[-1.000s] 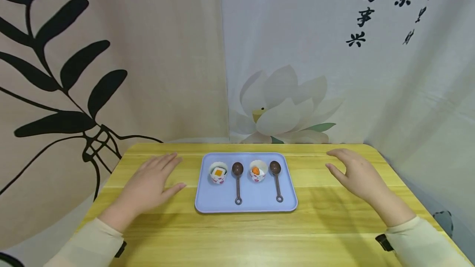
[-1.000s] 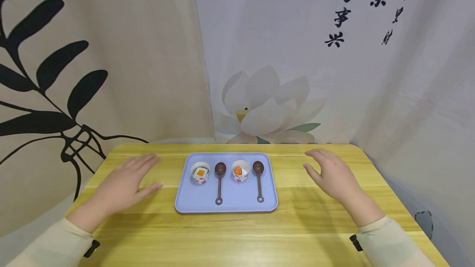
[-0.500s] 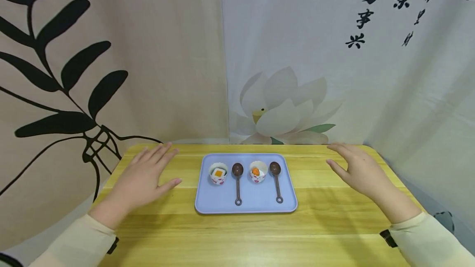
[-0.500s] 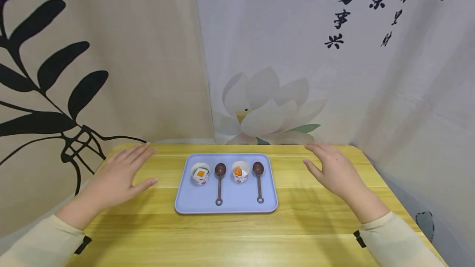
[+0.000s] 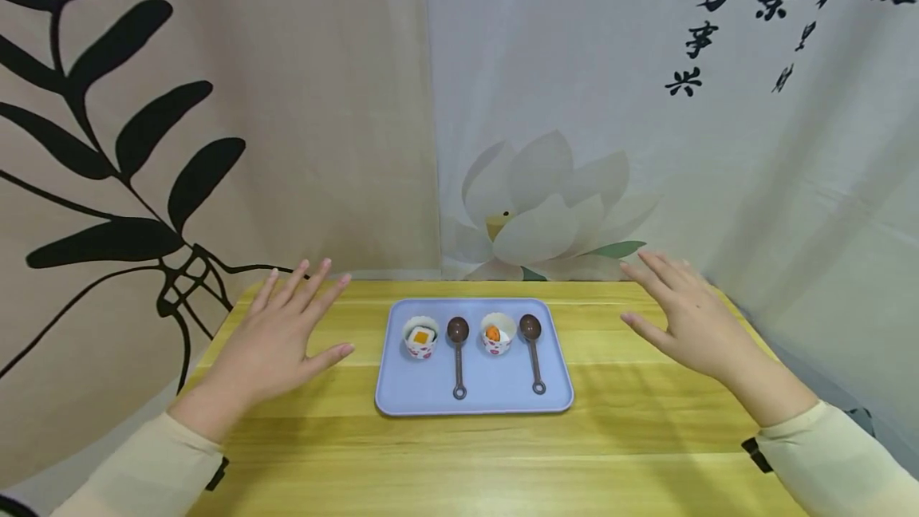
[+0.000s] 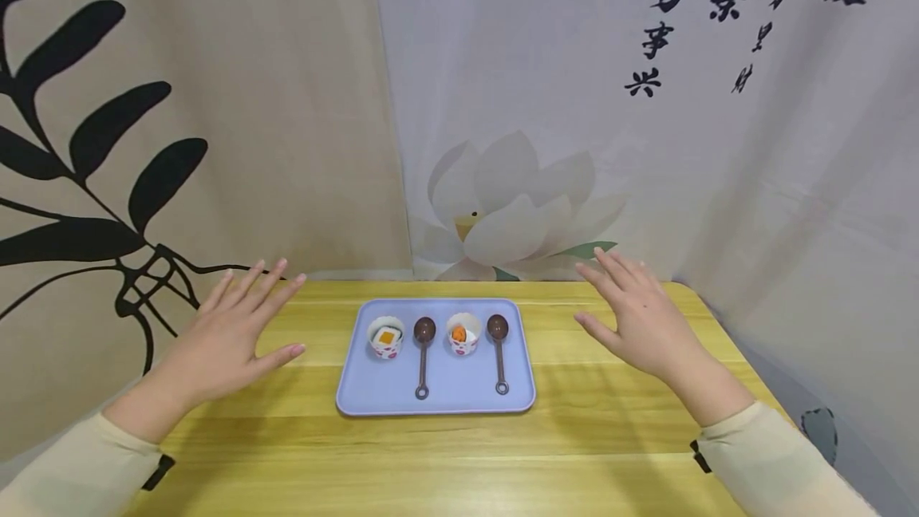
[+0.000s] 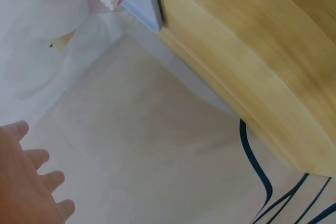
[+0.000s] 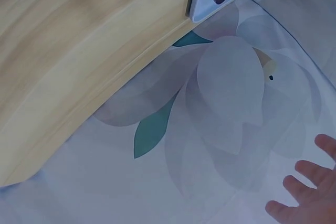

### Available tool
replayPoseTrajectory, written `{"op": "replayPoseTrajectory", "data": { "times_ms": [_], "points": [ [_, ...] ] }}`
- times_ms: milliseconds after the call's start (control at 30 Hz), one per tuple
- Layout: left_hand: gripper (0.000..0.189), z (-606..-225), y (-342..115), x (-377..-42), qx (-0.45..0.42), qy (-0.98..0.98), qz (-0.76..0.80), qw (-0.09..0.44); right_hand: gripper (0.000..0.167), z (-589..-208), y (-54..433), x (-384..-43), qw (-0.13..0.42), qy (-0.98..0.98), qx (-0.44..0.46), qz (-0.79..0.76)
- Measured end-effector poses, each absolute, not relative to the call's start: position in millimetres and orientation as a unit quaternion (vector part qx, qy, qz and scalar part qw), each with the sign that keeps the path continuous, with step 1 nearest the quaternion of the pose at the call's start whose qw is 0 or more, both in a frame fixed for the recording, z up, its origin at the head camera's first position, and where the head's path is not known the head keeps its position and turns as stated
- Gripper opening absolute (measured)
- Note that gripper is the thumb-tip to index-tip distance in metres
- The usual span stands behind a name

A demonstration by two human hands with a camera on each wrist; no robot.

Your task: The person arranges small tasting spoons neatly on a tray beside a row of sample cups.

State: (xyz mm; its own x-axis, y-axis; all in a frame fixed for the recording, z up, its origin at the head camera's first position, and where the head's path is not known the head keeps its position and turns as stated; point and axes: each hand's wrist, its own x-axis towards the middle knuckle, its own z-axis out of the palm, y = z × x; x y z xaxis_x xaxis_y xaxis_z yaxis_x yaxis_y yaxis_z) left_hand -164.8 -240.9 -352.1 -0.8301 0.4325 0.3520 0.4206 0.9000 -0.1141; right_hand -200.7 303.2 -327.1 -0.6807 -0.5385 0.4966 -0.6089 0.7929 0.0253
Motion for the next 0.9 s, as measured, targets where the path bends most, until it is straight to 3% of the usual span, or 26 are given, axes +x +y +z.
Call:
{"op": "replayPoseTrajectory", "data": {
  "times_ms": [533, 900],
  "points": [
    [0.095, -359.6, -238.5, -170.3, -0.222, -0.96, 0.037, 0.166, 0.09, -323.4, 308.8, -201.8, 0.183, -0.937, 0.298, -0.005],
    [0.096, -364.0, -237.5, -171.8, -0.223, -0.959, 0.046, 0.17, 0.092, -329.4, 306.7, -205.3, 0.172, -0.939, 0.298, -0.015]
  ]
}}
